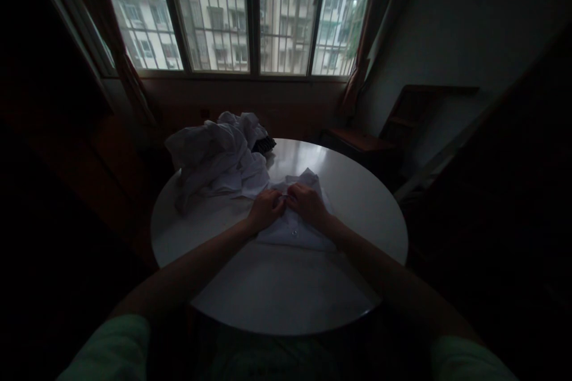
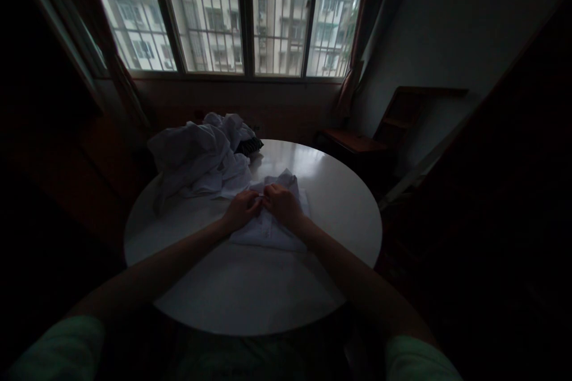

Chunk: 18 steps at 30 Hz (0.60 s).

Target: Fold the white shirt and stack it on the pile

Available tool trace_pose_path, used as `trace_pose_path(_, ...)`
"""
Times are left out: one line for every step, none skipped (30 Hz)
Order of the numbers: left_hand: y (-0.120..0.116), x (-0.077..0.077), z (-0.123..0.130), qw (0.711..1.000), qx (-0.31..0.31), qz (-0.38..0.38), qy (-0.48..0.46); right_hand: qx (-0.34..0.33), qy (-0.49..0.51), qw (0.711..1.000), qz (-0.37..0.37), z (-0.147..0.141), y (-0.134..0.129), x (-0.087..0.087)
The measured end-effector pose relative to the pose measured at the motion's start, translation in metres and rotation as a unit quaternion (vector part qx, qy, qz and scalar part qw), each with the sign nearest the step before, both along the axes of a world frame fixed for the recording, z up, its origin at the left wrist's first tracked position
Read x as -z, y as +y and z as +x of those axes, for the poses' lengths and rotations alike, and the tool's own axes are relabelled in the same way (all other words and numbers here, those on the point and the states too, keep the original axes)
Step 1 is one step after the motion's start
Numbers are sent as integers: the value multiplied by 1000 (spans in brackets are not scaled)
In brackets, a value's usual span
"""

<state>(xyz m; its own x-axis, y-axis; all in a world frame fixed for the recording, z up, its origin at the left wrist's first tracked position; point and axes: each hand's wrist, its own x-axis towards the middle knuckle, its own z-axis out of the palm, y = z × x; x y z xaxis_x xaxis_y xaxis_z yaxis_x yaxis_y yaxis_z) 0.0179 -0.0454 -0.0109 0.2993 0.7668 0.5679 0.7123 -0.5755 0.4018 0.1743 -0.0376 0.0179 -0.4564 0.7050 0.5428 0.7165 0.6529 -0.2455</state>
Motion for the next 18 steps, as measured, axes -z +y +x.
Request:
trace_pose_path(0,0,0,1000,-2,2,2,-4,4,1000,-2,0,0,0)
trace_pose_path(-1,0,0,1000,-6,4,4,-7,8,1000,-2,0,0,1)
trace_pose_path(-1,-1,0,1000,-11,6,7,-9,12,1000,-3,0,1,1)
trace_pose_path(-2,-1,0,1000,-16,7,10,-10,15,1000,-4,0,1,1)
trace_pose_path(-2,-1,1,1000,-21,8,13,-10,18,1000,-7,0,1,1)
trace_pose_path(-2,-2,1,999,-28,7,14,-12,20,1000,-9,-1,1,1)
trace_pose_path(-2,-2,1,999,-33,5,14,-15,23,1000,-13,-1,1,1)
trace_pose_path(-3,-2,2,999,-38,2,13,-20,24,999,-16,-1,0,0)
trace_pose_path(-3,-2,2,999,-42,-1,12,-27,24,999,-20,-1,0,0)
trace_pose_path(-3,-2,2,999,-45,-4,10,-34,24,999,-23,-1,0,0)
trace_pose_path(-3,-2,2,999,-45,-5,7,-40,25,999,-24,-1,0,0)
trace_pose_path(-3,-2,2,999,-44,-5,1,-43,27,998,-25,-1,0,1)
trace_pose_path(-3,-2,2,999,-41,-4,-7,-45,30,998,-24,-1,0,1)
trace_pose_path(-3,-2,2,999,-39,-4,-18,-45,36,998,-24,-1,0,1)
trace_pose_path(-3,-2,2,999,-37,-6,-29,-43,42,998,-24,-1,0,2)
trace_pose_path(-3,-2,2,999,-34,-10,-40,-39,46,998,-24,-1,0,2)
trace_pose_path(-4,-2,1,998,-31,-15,-50,-36,49,998,-24,-1,0,2)
trace_pose_path(-4,-3,1,998,-28,-19,-56,-33,48,998,-23,-1,0,2)
